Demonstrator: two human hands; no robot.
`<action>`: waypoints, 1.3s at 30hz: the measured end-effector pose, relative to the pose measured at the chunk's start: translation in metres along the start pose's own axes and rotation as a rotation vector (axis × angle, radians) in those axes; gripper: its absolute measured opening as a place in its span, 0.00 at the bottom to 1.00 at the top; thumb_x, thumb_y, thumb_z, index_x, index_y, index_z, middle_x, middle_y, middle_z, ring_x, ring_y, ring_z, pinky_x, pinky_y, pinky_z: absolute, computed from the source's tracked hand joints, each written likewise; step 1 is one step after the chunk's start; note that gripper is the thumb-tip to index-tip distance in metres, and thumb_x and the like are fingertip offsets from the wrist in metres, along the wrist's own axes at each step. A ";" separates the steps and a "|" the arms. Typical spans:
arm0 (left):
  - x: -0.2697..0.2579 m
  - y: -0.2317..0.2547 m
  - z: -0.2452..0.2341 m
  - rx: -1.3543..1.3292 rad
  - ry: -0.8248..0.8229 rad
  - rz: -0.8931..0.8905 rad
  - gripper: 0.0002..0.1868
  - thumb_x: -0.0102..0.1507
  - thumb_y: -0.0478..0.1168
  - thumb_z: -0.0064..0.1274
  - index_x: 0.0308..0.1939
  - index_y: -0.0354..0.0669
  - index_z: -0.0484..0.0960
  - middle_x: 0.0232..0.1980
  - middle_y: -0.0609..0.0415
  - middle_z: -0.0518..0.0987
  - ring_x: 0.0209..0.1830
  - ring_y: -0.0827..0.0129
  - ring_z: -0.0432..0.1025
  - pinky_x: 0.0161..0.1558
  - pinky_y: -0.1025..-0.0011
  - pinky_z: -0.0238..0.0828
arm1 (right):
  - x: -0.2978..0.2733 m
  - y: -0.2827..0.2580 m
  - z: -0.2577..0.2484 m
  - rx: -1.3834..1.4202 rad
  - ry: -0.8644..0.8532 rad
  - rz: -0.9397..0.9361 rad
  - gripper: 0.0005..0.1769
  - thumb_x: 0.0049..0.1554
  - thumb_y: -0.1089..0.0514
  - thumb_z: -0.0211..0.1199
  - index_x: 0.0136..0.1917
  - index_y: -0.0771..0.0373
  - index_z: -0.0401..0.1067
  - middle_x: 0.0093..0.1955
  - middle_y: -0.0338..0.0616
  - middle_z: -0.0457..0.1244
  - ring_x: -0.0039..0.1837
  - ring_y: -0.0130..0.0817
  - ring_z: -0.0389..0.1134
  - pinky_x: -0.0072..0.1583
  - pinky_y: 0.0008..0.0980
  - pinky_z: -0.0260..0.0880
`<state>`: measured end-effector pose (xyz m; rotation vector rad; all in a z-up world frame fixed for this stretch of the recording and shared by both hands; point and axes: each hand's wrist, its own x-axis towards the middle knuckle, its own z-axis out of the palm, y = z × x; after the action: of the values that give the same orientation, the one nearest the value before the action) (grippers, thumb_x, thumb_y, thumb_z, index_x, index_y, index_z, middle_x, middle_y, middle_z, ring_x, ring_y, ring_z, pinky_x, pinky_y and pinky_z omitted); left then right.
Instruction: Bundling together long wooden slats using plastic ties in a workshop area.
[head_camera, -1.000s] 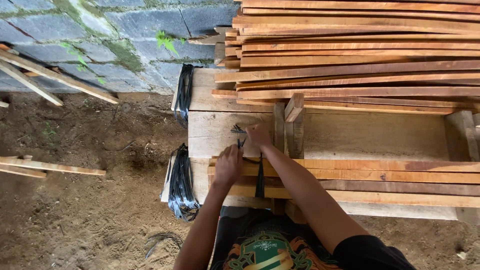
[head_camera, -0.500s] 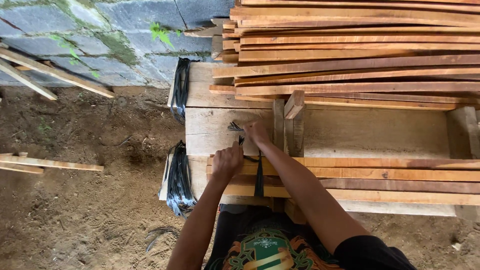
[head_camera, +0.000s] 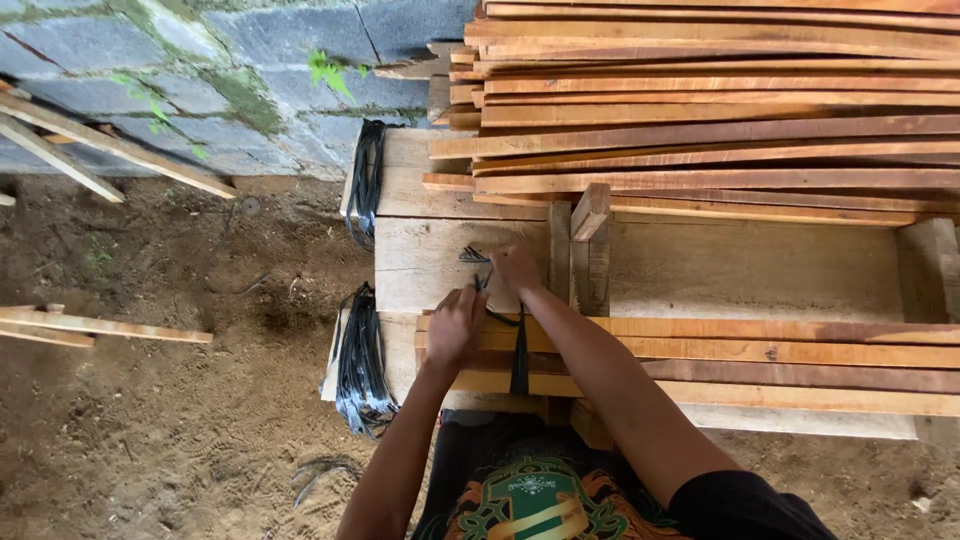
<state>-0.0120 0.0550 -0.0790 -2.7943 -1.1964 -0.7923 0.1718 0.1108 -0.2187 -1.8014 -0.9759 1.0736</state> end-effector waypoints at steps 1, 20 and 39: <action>0.008 0.016 -0.021 -0.309 0.007 -0.158 0.15 0.73 0.45 0.45 0.38 0.40 0.79 0.28 0.44 0.80 0.30 0.48 0.80 0.30 0.57 0.77 | -0.002 -0.005 -0.003 -0.004 -0.006 -0.010 0.29 0.58 0.42 0.59 0.20 0.51 0.58 0.19 0.38 0.48 0.23 0.27 0.46 0.33 0.37 0.53; -0.029 0.055 -0.002 -0.657 -0.135 -0.217 0.16 0.75 0.49 0.39 0.50 0.47 0.82 0.47 0.52 0.79 0.51 0.49 0.77 0.53 0.50 0.76 | 0.001 0.005 0.006 -0.057 0.072 -0.015 0.24 0.53 0.45 0.60 0.21 0.55 0.61 0.23 0.39 0.53 0.30 0.31 0.57 0.37 0.37 0.58; 0.002 0.077 -0.055 -0.786 0.031 -0.260 0.18 0.75 0.41 0.44 0.35 0.36 0.80 0.31 0.35 0.78 0.37 0.36 0.75 0.32 0.50 0.73 | -0.084 -0.108 -0.072 0.483 -0.336 0.562 0.19 0.65 0.44 0.55 0.49 0.64 0.70 0.36 0.36 0.54 0.34 0.31 0.63 0.35 0.46 0.81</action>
<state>0.0165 -0.0095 -0.0151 -3.1873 -1.5250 -1.6284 0.1868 0.0591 -0.0743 -1.5389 -0.3248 1.8259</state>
